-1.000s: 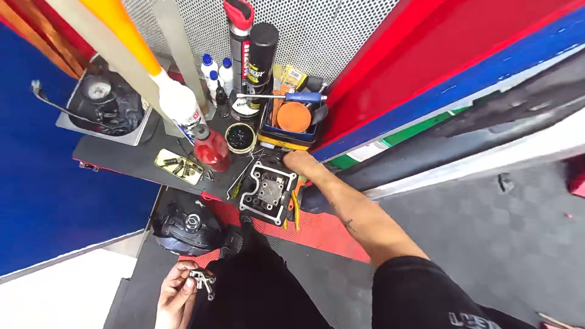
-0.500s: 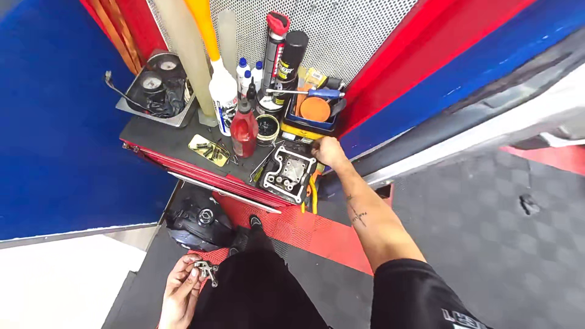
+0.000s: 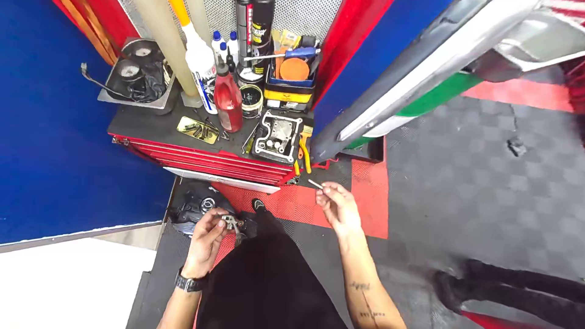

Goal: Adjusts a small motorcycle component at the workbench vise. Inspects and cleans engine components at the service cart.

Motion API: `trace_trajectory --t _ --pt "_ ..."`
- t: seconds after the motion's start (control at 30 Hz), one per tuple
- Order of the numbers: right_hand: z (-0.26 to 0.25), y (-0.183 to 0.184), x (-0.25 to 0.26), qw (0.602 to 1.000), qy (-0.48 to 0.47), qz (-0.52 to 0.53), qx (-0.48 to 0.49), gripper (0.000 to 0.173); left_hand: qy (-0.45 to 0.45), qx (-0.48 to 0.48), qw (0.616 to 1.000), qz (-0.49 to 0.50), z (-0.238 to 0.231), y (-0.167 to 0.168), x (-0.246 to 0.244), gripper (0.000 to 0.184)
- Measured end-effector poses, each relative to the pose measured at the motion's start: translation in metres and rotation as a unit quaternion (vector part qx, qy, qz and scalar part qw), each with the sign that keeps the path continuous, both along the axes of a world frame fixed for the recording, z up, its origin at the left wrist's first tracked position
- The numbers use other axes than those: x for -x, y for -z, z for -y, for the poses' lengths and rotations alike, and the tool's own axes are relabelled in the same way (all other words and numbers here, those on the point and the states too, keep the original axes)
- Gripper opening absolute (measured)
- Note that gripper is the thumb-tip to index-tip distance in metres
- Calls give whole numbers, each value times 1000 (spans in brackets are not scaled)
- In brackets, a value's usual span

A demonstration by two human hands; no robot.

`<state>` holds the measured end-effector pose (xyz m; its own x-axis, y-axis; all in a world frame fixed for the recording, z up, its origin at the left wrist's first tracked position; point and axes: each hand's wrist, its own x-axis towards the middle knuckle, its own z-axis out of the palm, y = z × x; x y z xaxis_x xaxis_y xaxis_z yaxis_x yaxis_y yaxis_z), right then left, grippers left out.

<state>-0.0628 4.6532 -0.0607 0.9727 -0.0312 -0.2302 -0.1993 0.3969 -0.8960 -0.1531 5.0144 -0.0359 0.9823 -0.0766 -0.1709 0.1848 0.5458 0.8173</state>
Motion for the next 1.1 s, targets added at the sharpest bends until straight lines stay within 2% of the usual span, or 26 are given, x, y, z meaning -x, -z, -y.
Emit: trace_trajectory --t 0.13,0.27,0.5,0.63,0.77,0.9,1.1 --pt "0 21 54 994 -9 -8 -105 16 38 -9 999 7 12 -2 -26 22" --pt "-2 21 62 991 -15 -15 -129 15 60 -9 998 7 32 -2 -47 21" --pt "-20 27 24 985 -99 -76 -117 20 61 -5 998 -4 64 7 -78 22" --pt "-15 30 -5 974 -174 -81 -123 18 33 10 999 -11 82 14 -98 22" --pt "-2 29 -42 961 -230 -76 -132 18 11 -1 1000 -18 90 19 -120 30" --pt "-5 19 -74 955 -264 -93 -101 22 43 -99 994 -32 95 9 -146 33" --pt "-25 7 -92 943 -322 -61 61 21 140 -271 952 -41 101 4 -185 43"
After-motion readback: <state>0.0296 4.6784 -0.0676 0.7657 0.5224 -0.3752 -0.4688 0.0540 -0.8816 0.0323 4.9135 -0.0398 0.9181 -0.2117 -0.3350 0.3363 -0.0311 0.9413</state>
